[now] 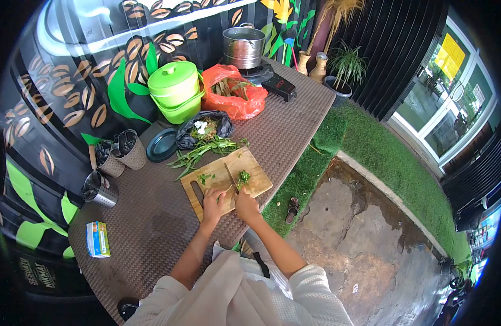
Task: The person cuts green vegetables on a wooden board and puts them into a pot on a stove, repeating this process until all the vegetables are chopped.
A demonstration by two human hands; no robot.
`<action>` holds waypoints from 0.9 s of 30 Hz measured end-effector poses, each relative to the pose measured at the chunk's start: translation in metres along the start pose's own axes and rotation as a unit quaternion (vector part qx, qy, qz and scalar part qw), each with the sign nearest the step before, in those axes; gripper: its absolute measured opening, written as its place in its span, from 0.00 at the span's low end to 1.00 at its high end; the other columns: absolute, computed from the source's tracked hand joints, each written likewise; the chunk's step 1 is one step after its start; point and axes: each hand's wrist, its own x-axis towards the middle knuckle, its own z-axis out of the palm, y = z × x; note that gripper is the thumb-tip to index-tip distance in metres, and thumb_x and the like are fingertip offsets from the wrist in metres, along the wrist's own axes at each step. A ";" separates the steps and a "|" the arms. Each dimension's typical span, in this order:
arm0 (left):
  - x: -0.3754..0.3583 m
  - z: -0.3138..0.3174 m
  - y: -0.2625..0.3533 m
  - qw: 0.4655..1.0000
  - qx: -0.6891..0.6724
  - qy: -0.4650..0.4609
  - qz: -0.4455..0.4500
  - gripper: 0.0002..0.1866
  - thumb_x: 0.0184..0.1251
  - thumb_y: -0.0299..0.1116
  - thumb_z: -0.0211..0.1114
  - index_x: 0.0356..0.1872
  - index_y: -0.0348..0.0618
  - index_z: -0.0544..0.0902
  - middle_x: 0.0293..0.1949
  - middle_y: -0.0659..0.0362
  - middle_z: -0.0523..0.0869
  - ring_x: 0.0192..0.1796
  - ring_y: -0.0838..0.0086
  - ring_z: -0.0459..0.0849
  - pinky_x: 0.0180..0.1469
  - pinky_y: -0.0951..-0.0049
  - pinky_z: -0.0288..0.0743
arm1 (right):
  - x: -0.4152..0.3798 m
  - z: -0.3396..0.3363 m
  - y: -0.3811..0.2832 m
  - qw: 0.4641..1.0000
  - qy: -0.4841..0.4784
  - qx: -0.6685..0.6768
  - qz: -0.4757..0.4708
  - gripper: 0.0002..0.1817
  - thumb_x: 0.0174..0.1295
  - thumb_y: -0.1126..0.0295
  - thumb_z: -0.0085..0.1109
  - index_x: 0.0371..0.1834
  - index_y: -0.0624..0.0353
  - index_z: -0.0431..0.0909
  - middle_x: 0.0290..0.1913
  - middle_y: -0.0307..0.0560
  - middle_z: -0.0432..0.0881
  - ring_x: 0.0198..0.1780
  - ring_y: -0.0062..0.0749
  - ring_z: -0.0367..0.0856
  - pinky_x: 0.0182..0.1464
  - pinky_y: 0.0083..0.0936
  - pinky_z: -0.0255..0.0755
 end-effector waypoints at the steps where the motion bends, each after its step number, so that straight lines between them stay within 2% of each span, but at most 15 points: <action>1: 0.000 0.000 -0.001 1.000 0.001 0.001 0.001 0.07 0.60 0.23 0.61 0.37 0.34 0.83 0.36 0.50 0.80 0.45 0.56 0.75 0.48 0.61 0.71 | -0.003 -0.003 -0.003 1.000 -0.011 0.000 0.005 0.20 0.69 0.58 0.44 0.53 0.65 0.62 0.33 0.69 0.81 0.38 0.62 0.82 0.39 0.51 0.76; 4: 0.003 0.001 -0.001 1.000 -0.020 0.005 0.014 0.07 0.60 0.22 0.60 0.37 0.35 0.83 0.37 0.51 0.80 0.46 0.56 0.75 0.49 0.61 0.71 | -0.018 0.014 -0.003 0.999 -0.007 -0.034 0.036 0.21 0.69 0.58 0.44 0.54 0.64 0.61 0.34 0.69 0.81 0.39 0.63 0.82 0.40 0.51 0.76; 8: 0.002 0.000 0.004 1.000 -0.001 0.004 0.005 0.07 0.60 0.22 0.59 0.37 0.35 0.83 0.38 0.51 0.80 0.46 0.56 0.74 0.49 0.61 0.70 | -0.002 0.013 -0.005 0.999 -0.011 -0.012 0.038 0.21 0.69 0.58 0.44 0.56 0.63 0.60 0.36 0.69 0.81 0.40 0.62 0.82 0.40 0.52 0.76; 11: 0.001 0.004 -0.003 1.000 -0.006 0.003 0.011 0.07 0.60 0.22 0.59 0.37 0.35 0.83 0.38 0.51 0.80 0.46 0.56 0.74 0.50 0.61 0.70 | 0.004 0.002 -0.005 1.000 -0.013 -0.002 0.005 0.21 0.68 0.59 0.44 0.57 0.63 0.60 0.34 0.69 0.81 0.38 0.60 0.83 0.40 0.52 0.76; 17: -0.001 0.008 -0.009 1.000 0.005 0.006 0.018 0.07 0.60 0.21 0.58 0.36 0.35 0.83 0.37 0.50 0.80 0.45 0.55 0.74 0.50 0.61 0.69 | -0.008 0.025 -0.001 0.999 -0.005 -0.027 0.043 0.21 0.68 0.58 0.45 0.55 0.65 0.60 0.33 0.69 0.81 0.36 0.61 0.83 0.37 0.50 0.77; 19: -0.002 0.005 -0.005 1.000 0.011 0.008 0.020 0.07 0.60 0.21 0.58 0.36 0.35 0.83 0.37 0.51 0.80 0.46 0.55 0.74 0.50 0.61 0.69 | 0.008 0.023 -0.002 0.999 0.027 -0.015 -0.013 0.21 0.68 0.58 0.45 0.53 0.66 0.60 0.33 0.69 0.81 0.36 0.61 0.83 0.37 0.50 0.77; 21: 0.000 0.003 -0.003 1.000 -0.002 0.003 0.022 0.07 0.59 0.20 0.58 0.35 0.36 0.83 0.36 0.51 0.80 0.45 0.55 0.74 0.50 0.61 0.69 | 0.006 0.011 -0.003 1.000 0.011 -0.020 -0.016 0.21 0.68 0.58 0.45 0.53 0.66 0.61 0.32 0.68 0.81 0.36 0.61 0.83 0.37 0.50 0.77; 23: 0.001 0.002 0.000 1.000 -0.005 0.007 0.019 0.06 0.59 0.20 0.58 0.35 0.36 0.83 0.36 0.51 0.80 0.45 0.55 0.74 0.49 0.61 0.70 | -0.006 0.003 -0.007 1.000 0.008 -0.020 -0.019 0.14 0.66 0.65 0.46 0.45 0.66 0.65 0.31 0.66 0.82 0.34 0.58 0.84 0.35 0.47 0.79; 27: 0.001 0.003 -0.003 1.000 0.009 0.009 0.019 0.06 0.59 0.20 0.59 0.35 0.36 0.83 0.36 0.51 0.80 0.44 0.55 0.74 0.48 0.61 0.70 | -0.017 0.025 -0.006 0.996 0.049 -0.067 0.023 0.13 0.66 0.66 0.45 0.46 0.66 0.65 0.31 0.67 0.82 0.34 0.58 0.84 0.35 0.47 0.79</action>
